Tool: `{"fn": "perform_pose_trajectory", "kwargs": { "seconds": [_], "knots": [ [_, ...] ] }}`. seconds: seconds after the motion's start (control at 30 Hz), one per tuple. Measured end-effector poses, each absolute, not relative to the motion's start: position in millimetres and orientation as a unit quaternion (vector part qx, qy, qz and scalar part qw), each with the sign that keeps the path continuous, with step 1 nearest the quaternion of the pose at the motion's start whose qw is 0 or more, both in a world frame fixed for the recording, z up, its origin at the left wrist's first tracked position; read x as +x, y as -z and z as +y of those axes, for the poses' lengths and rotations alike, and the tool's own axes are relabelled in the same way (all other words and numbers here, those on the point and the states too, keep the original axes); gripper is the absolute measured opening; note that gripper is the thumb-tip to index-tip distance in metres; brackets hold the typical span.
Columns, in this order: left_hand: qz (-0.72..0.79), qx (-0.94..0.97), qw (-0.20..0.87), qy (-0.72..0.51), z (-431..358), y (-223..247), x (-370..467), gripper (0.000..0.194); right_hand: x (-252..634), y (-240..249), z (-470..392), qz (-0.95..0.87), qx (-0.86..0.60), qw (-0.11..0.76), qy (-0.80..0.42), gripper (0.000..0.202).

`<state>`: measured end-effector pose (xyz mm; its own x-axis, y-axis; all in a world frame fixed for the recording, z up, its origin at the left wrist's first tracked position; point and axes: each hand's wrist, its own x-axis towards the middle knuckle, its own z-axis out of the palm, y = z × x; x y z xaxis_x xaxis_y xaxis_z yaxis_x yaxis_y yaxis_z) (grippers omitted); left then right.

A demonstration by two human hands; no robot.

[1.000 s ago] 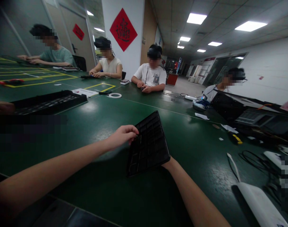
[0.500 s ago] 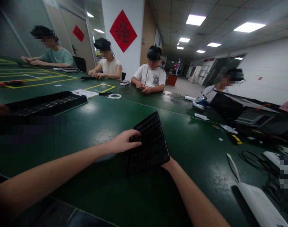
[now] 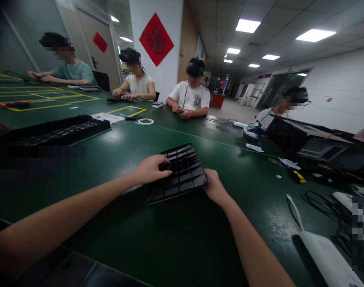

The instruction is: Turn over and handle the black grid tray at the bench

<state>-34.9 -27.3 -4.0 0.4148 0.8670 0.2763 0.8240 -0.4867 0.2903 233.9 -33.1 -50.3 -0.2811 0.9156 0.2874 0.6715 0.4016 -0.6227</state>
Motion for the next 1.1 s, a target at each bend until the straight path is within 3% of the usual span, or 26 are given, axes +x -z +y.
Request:
{"fn": "perform_pose_trajectory", "kwargs": {
  "seconds": [0.17, 0.3, 0.43, 0.57, 0.7, 0.97, 1.1],
  "knots": [
    [0.661, 0.741, -0.055, -0.110, 7, -3, -87, 0.045, 301, 42, -18, -0.648, -0.726, 0.228, -0.037, 0.047],
    [0.744, 0.665, -0.030, -0.052, 17, -8, -125, 0.050, 331, 37, -25, -0.487, -0.863, 0.130, -0.028, 0.057],
    [0.745, 0.665, -0.033, -0.041, 15, -11, -139, 0.052, 330, 35, -32, -0.408, -0.904, 0.120, -0.049, 0.064],
    [0.749, 0.660, -0.043, -0.038, 17, -6, -128, 0.051, 325, 47, -21, -0.528, -0.843, 0.099, -0.015, 0.051],
    [0.705, 0.703, -0.036, -0.086, 11, 5, -93, 0.048, 292, 59, -13, -0.678, -0.713, 0.181, -0.009, 0.047],
    [0.545, 0.802, 0.067, -0.235, -29, 19, -25, 0.046, 194, 57, -40, -0.717, -0.465, 0.403, -0.327, 0.041],
    [0.512, 0.810, 0.105, -0.265, -41, 18, -19, 0.044, 184, 58, -50, -0.677, -0.414, 0.438, -0.423, 0.043]
  ]
}}
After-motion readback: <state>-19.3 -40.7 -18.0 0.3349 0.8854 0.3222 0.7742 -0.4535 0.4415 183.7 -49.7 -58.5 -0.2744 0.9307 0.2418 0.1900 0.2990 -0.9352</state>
